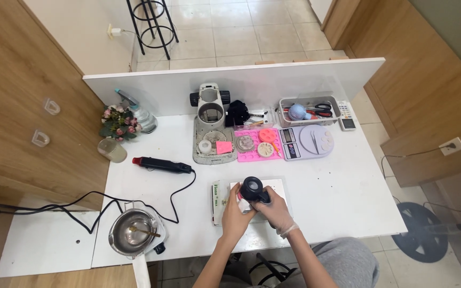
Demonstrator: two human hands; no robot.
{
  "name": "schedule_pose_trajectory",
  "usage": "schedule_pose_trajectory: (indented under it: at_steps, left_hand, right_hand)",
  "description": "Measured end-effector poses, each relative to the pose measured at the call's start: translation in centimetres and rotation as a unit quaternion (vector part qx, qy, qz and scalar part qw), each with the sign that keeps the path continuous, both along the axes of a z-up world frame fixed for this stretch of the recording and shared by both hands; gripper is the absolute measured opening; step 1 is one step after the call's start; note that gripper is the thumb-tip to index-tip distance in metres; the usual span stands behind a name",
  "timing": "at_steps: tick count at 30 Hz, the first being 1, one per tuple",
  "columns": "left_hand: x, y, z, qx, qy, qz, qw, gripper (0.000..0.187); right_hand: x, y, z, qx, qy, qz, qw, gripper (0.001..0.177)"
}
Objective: The recorder is preparing candles by melting wax, using a heat gun to smooth surfaces, and cleaning the workstation.
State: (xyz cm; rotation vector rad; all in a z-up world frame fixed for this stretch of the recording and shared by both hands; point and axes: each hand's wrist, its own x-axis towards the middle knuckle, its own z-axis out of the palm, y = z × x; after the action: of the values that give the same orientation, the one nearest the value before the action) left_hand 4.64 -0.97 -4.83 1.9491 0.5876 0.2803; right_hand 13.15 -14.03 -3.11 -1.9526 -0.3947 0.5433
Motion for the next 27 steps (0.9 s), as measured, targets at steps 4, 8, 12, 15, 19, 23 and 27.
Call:
schedule_pose_trajectory:
  at_steps: [4, 8, 12, 15, 19, 23, 27]
  left_hand:
    - [0.4, 0.5, -1.6, -0.066, -0.041, 0.006, 0.997, 0.095]
    - [0.4, 1.1, -3.1, -0.104, -0.091, -0.005, 0.990, 0.090]
    - [0.7, 1.8, -5.4, -0.101, -0.128, -0.010, 0.987, 0.078]
    - [0.5, 2.0, -5.1, -0.106, -0.102, 0.003, 0.989, 0.070]
    - [0.6, 2.2, -5.0, -0.120, -0.110, 0.005, 0.987, 0.071]
    - [0.5, 2.2, -4.7, -0.118, -0.107, -0.004, 0.987, 0.074]
    - [0.8, 2.2, -5.6, -0.151, -0.123, -0.004, 0.981, 0.074]
  right_hand:
    - [0.1, -0.1, -0.2, -0.001, 0.005, -0.005, 1.000, 0.037]
    - [0.2, -0.2, -1.6, 0.011, -0.006, -0.007, 1.000, 0.036]
    - [0.7, -0.2, -2.3, 0.050, 0.004, -0.014, 0.999, 0.032]
    - [1.1, -0.4, -3.0, 0.130, 0.084, -0.035, 0.987, 0.029]
    - [1.4, -0.5, -2.5, 0.136, 0.105, -0.020, 0.985, 0.030]
    - [1.6, -0.8, -2.5, 0.076, 0.052, 0.017, 0.996, 0.031]
    - [1.5, -0.6, -1.8, 0.063, 0.052, 0.020, 0.996, 0.030]
